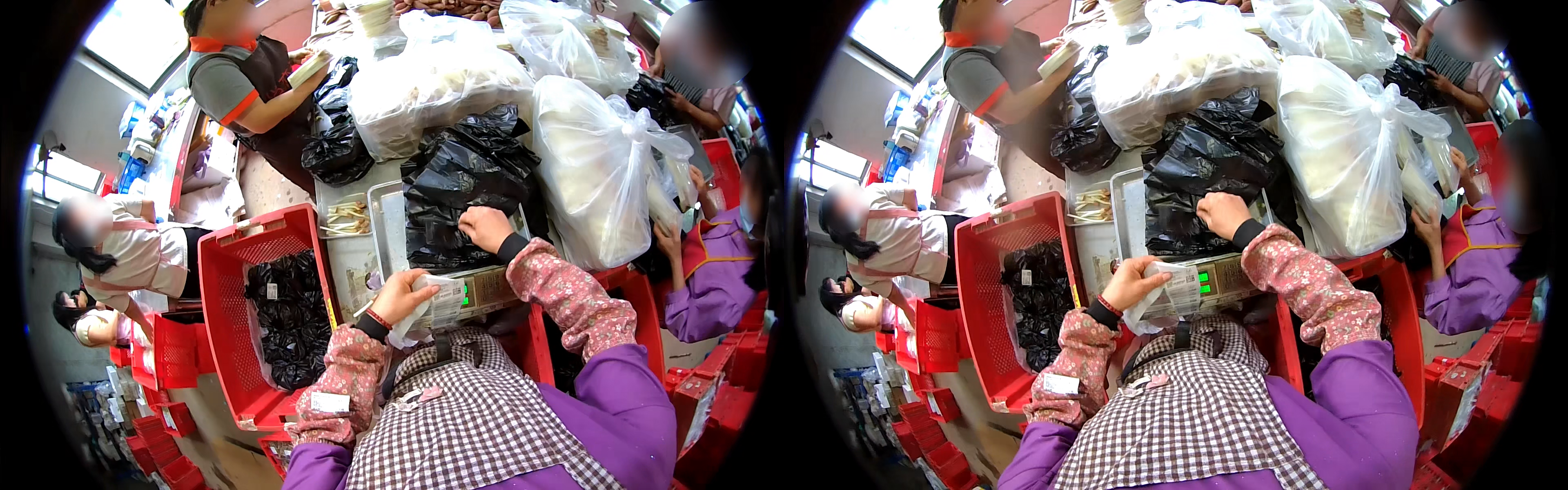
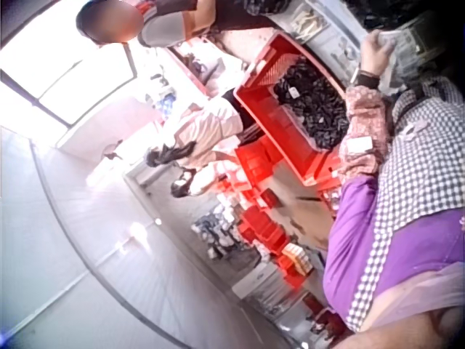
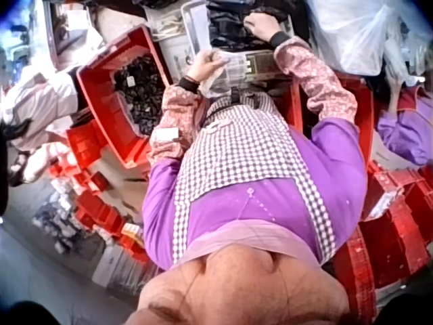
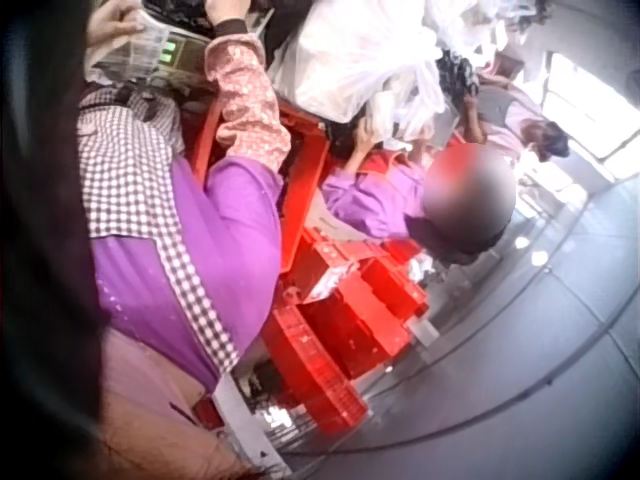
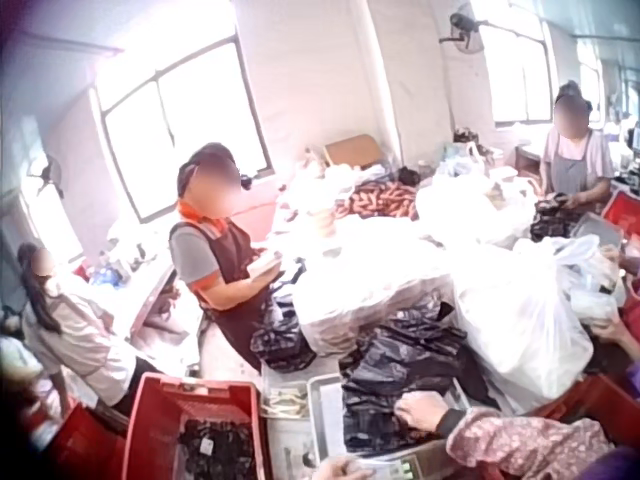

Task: The person places black plastic bags containing goods onto a digital scale, prints a label, and affixes it to the bag. They then move the labeled bag into a red crate. This process is repeated for multiple items in a busy market setting.

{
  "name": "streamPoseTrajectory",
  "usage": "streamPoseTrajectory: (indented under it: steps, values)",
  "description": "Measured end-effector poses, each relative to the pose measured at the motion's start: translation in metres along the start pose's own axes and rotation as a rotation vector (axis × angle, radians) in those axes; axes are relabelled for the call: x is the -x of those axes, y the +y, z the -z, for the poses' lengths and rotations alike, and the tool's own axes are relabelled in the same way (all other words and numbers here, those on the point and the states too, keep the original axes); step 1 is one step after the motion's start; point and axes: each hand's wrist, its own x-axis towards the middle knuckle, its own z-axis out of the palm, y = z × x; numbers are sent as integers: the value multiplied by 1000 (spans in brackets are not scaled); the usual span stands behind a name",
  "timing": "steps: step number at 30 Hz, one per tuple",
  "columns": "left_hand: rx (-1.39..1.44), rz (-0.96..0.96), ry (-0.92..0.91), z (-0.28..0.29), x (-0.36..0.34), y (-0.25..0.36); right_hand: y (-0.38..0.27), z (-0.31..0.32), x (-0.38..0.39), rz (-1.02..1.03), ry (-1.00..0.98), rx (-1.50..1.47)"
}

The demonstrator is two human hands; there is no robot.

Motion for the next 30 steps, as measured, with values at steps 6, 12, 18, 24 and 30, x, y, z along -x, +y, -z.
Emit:
streamPoseTrajectory:
  steps: [6,12,18,24,30]
  values:
    - [-154,0,48,25,-69,23,40,33,-43,-113,41,-373]
    - [-306,249,436,7,-140,-81,-44,85,-26,236,589,-111]
    - [-443,159,417,-4,-142,-75,-4,-39,19,331,124,-13]
    - [-475,116,152,22,-89,-55,1,-42,27,284,10,142]
    - [-500,306,21,7,-119,-26,-5,-41,23,264,-1,109]
